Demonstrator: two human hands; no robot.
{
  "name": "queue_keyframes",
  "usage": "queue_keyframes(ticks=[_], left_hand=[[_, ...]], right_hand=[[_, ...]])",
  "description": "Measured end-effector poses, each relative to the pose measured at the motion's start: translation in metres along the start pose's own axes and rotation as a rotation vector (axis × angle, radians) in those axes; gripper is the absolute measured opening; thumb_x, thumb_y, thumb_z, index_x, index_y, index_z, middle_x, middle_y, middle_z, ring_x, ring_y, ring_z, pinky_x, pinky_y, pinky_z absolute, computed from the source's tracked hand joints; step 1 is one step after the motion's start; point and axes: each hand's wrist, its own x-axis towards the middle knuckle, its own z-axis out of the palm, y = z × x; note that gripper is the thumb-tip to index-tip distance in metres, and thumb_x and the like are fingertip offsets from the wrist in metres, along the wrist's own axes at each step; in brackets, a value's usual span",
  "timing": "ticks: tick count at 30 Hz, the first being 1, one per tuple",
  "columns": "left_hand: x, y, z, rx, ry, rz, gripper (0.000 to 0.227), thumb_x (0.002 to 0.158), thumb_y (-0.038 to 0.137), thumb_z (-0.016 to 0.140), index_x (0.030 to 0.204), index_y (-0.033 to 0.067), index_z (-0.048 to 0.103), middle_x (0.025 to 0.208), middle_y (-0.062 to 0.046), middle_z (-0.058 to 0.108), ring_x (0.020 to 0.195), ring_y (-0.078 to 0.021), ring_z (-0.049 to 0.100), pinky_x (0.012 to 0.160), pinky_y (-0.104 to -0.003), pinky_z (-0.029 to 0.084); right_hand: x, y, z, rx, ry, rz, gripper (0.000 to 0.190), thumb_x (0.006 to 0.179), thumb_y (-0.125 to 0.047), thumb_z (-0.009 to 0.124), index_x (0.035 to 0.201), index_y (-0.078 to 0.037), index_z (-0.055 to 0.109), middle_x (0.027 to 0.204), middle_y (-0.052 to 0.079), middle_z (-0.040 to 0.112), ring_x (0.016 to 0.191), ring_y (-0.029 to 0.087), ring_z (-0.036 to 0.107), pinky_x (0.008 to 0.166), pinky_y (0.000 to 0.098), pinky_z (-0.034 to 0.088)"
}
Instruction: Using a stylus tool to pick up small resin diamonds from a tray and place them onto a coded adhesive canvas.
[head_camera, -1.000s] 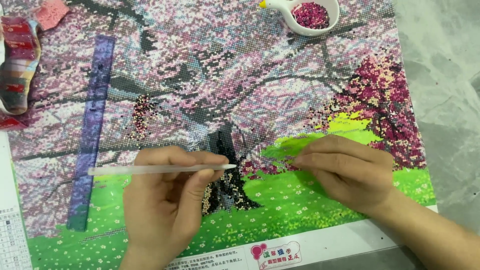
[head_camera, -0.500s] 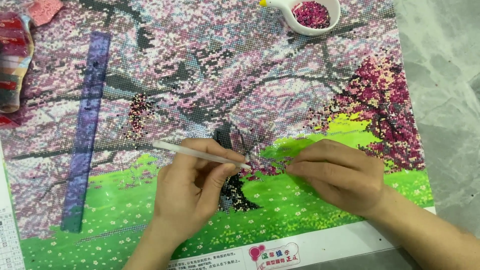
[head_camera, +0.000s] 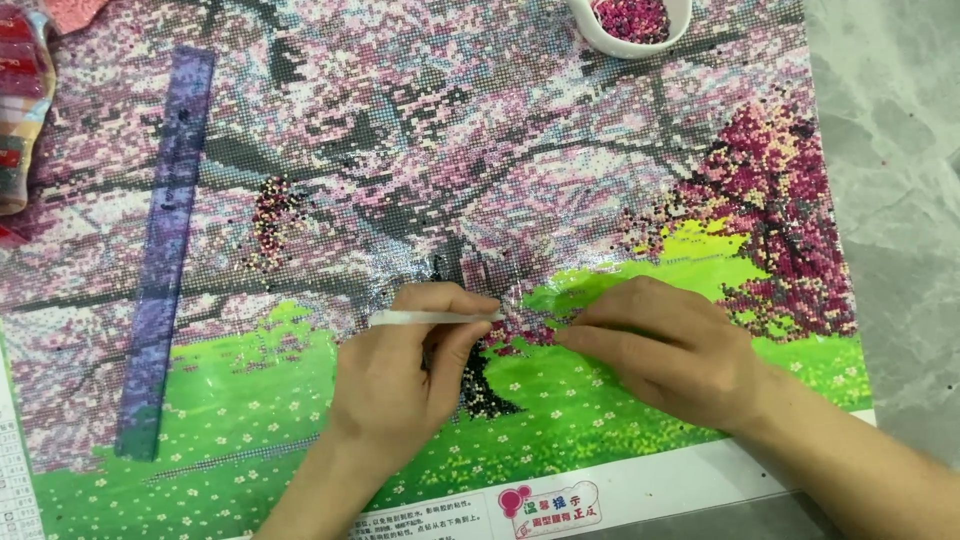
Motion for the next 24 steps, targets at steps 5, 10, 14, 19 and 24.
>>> queue_keyframes(ticks=[5, 10, 14, 19, 24], left_hand=[[-0.0025, -0.0051, 0.0041, 0.016, -0.057, 0.056, 0.016, 0.095, 0.015, 0.059, 0.110, 0.0099, 0.059, 0.102, 0.000, 0.071, 0.060, -0.0086, 0.068, 0.049, -0.021, 0.054], [-0.0023, -0.0055, 0.0056, 0.018, -0.040, 0.120, 0.016, 0.095, 0.009, 0.059, 0.110, 0.0052, 0.059, 0.100, -0.004, 0.071, 0.080, -0.0138, 0.073, 0.067, -0.024, 0.059], [-0.0011, -0.0053, 0.0058, 0.017, -0.050, 0.116, 0.017, 0.094, 0.009, 0.058, 0.110, 0.0038, 0.059, 0.101, -0.004, 0.071, 0.075, -0.0124, 0.072, 0.062, -0.023, 0.059], [0.0006, -0.0035, 0.0055, 0.006, -0.053, 0.174, 0.015, 0.093, 0.003, 0.060, 0.108, 0.0007, 0.060, 0.097, -0.008, 0.070, 0.079, -0.0149, 0.071, 0.070, -0.024, 0.060], [0.0005, -0.0029, 0.0044, 0.007, -0.067, 0.102, 0.015, 0.094, 0.006, 0.057, 0.109, 0.0057, 0.058, 0.095, -0.003, 0.072, 0.063, -0.0107, 0.067, 0.052, -0.022, 0.054]], right_hand=[[0.0005, -0.0004, -0.0001, -0.062, -0.078, -0.039, 0.020, 0.096, -0.003, 0.051, 0.110, 0.001, 0.064, 0.095, 0.016, 0.063, 0.079, 0.030, 0.064, 0.066, 0.0390, 0.054], [0.0007, 0.0003, 0.0007, -0.082, -0.088, -0.036, 0.018, 0.094, 0.000, 0.054, 0.109, 0.000, 0.064, 0.095, 0.015, 0.063, 0.079, 0.030, 0.062, 0.066, 0.0386, 0.054], [0.0001, 0.0003, 0.0005, -0.079, -0.096, -0.028, 0.019, 0.095, 0.001, 0.053, 0.111, 0.000, 0.063, 0.095, 0.015, 0.062, 0.080, 0.030, 0.062, 0.068, 0.0399, 0.054], [-0.0002, 0.0004, 0.0001, -0.077, -0.105, -0.014, 0.022, 0.096, 0.000, 0.047, 0.110, 0.000, 0.064, 0.096, 0.015, 0.061, 0.080, 0.030, 0.062, 0.068, 0.0397, 0.052], [-0.0012, 0.0004, 0.0000, -0.076, -0.109, -0.019, 0.022, 0.096, 0.000, 0.049, 0.112, 0.001, 0.063, 0.096, 0.016, 0.061, 0.081, 0.031, 0.062, 0.069, 0.0403, 0.052]])
